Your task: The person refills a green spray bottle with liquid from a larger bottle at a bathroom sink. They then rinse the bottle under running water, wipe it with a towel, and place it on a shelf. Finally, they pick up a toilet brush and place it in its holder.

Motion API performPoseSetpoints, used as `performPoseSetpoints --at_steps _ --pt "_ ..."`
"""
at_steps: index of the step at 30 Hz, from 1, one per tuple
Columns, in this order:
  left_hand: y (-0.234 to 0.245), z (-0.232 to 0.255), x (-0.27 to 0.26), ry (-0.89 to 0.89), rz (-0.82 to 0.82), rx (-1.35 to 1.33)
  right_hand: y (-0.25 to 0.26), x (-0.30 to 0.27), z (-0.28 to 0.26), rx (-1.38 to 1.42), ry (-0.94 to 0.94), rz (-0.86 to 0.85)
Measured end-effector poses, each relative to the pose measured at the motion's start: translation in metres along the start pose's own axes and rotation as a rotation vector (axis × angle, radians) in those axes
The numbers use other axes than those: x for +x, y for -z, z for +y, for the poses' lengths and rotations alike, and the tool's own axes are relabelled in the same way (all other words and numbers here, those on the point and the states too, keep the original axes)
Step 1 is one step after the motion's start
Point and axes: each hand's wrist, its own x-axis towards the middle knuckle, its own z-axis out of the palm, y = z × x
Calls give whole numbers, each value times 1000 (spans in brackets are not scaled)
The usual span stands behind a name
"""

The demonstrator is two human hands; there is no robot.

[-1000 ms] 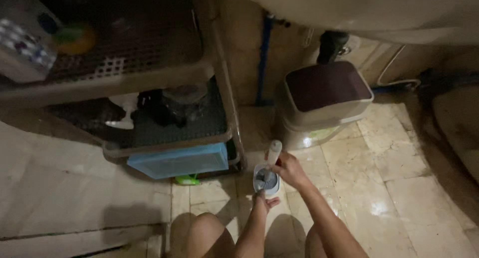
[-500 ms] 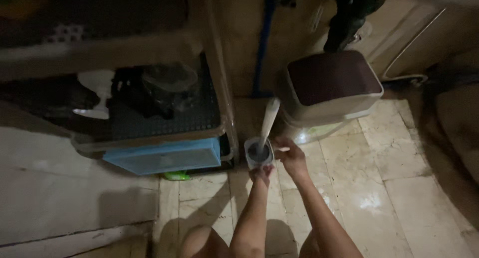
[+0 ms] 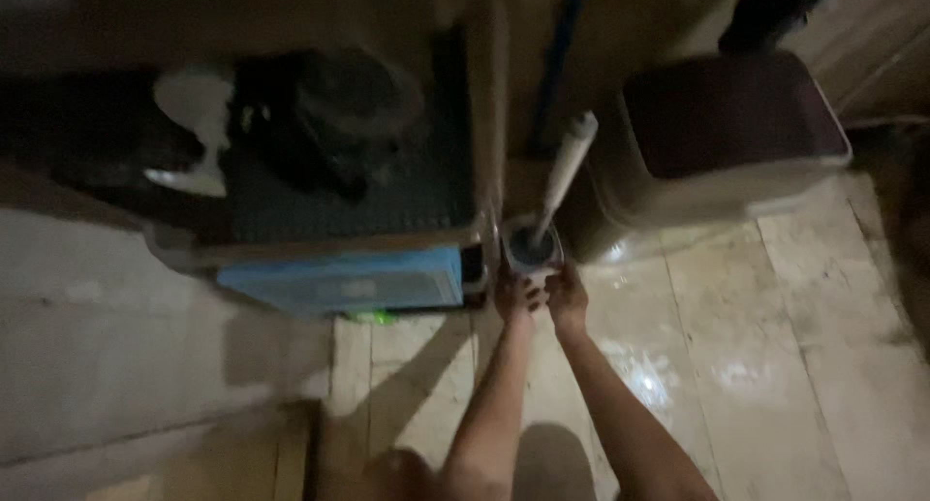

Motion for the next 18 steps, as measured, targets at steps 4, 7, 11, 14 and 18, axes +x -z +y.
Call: performPoseSetpoints --at_steps 4,7,11,14,18 --pt "-13 -1 7 -58 -53 -44 -22 24 14 -137 68 -63" --pt "-19 -3 17 -84 -102 -60 -22 33 9 -520 133 -96" --pt "-29 -5 39 -117 -186 -55 -31 58 -1 -975 646 -132" --pt "-30 -2 49 -158 -219 -71 -46 76 0 -952 299 -191" --pt "-35 -1 57 -211 -262 -108 -54 97 2 -1189 696 -284"
